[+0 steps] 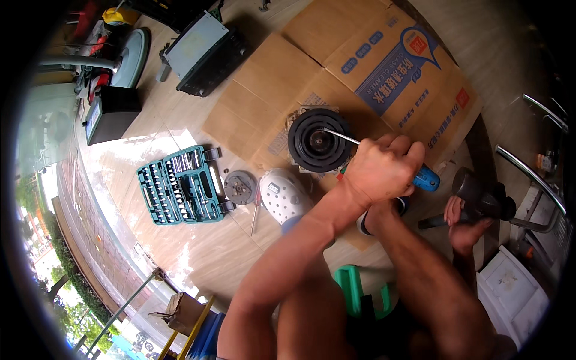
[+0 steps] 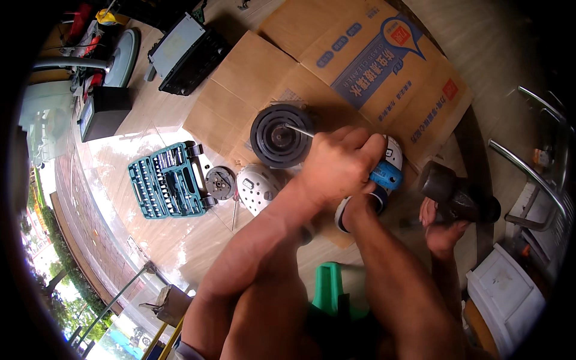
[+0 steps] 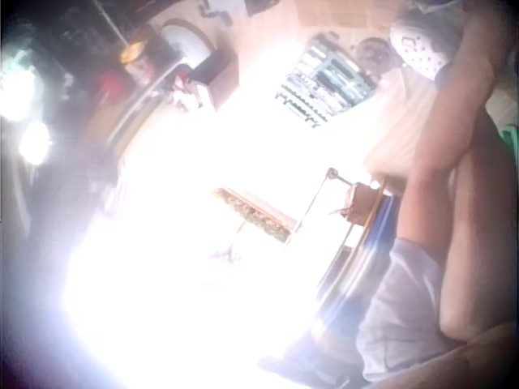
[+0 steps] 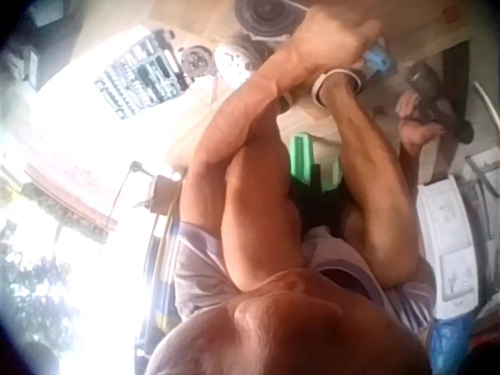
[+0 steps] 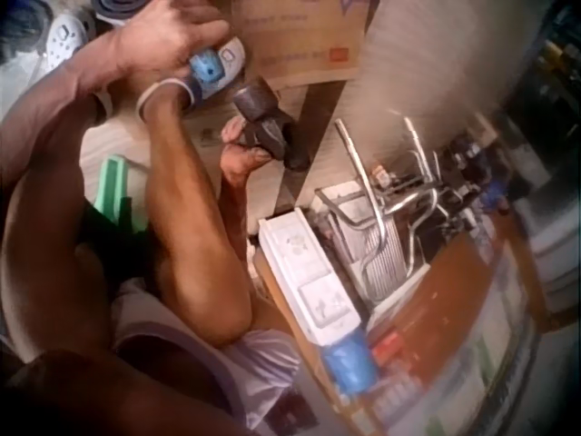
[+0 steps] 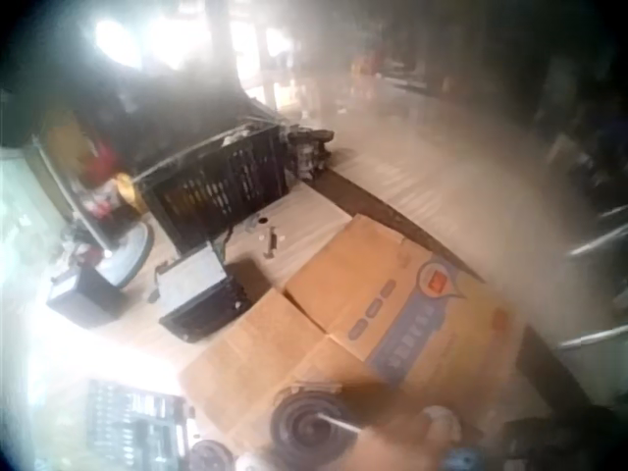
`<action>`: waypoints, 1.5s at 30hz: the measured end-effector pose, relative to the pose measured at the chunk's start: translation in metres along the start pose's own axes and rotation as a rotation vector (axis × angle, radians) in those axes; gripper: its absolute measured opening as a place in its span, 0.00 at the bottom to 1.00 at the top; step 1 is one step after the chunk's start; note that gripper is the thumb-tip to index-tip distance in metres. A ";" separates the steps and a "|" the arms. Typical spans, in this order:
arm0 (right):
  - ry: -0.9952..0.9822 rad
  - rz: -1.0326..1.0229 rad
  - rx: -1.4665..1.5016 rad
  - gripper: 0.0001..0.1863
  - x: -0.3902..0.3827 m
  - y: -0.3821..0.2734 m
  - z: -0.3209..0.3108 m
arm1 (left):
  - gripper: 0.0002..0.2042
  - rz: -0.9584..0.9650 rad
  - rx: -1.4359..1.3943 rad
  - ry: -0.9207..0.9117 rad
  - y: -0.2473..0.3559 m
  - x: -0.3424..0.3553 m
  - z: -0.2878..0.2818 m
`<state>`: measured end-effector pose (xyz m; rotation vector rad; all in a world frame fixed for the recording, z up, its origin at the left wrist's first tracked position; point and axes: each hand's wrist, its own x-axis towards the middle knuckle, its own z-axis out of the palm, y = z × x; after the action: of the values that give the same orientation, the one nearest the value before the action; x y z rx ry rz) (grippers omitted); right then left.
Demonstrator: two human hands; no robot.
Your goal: The person uses a hammer and a screwdriver to pry a component from an automotive compressor. They remove a snap ring and then lift a pulley off the compressor body.
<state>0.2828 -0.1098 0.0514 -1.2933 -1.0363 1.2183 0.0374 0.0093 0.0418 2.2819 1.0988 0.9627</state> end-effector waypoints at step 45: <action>0.391 0.308 -0.294 0.33 -0.018 -0.112 -0.002 | 0.10 -0.149 -0.157 -0.298 0.000 0.022 -0.016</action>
<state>0.2889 -0.1176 0.1641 -1.8886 -0.7654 0.9974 0.0359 0.0281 0.0613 2.0988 1.0096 0.6041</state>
